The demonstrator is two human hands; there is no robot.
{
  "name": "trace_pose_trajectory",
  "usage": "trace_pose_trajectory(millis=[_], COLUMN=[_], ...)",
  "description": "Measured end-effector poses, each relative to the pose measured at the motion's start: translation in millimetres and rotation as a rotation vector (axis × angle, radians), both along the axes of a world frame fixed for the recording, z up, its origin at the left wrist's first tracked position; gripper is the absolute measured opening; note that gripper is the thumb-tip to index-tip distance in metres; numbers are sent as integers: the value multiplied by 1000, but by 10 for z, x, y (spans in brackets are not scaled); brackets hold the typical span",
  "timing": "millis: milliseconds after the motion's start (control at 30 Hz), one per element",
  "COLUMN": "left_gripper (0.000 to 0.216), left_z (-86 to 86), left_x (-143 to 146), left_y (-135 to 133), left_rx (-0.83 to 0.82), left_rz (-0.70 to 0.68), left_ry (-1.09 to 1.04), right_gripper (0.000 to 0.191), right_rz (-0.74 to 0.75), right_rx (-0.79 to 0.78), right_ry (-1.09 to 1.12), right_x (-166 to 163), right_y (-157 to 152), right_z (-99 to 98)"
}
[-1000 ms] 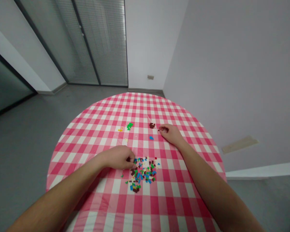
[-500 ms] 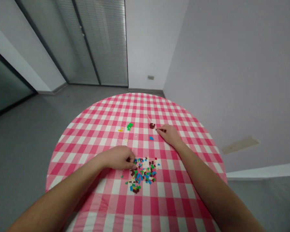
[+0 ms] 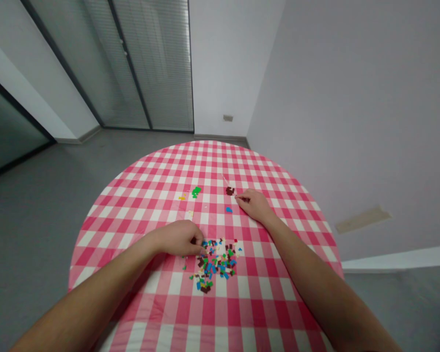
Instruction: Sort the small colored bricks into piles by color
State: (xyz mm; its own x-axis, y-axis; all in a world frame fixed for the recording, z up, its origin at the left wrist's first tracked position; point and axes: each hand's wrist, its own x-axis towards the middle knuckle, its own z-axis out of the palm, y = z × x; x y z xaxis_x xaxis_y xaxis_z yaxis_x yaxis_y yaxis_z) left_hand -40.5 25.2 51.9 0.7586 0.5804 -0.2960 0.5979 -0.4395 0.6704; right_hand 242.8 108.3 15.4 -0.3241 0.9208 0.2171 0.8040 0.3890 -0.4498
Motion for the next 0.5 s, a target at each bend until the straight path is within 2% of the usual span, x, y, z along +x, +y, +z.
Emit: trace_pose_trajectory(millis=[200,500], left_gripper=[33,35], left_z=[26,16], left_x=[12,9], left_y=[-13,-12], left_rx=[-2,6], left_rz=[20,23], left_ry=[25,-1], right_gripper=[24,27], right_rz=[-90,-34], right_rx=[-24,10], right_ry=[32,-50], right_x=[1,-23], right_y=[13,-10], right_z=[7,-3])
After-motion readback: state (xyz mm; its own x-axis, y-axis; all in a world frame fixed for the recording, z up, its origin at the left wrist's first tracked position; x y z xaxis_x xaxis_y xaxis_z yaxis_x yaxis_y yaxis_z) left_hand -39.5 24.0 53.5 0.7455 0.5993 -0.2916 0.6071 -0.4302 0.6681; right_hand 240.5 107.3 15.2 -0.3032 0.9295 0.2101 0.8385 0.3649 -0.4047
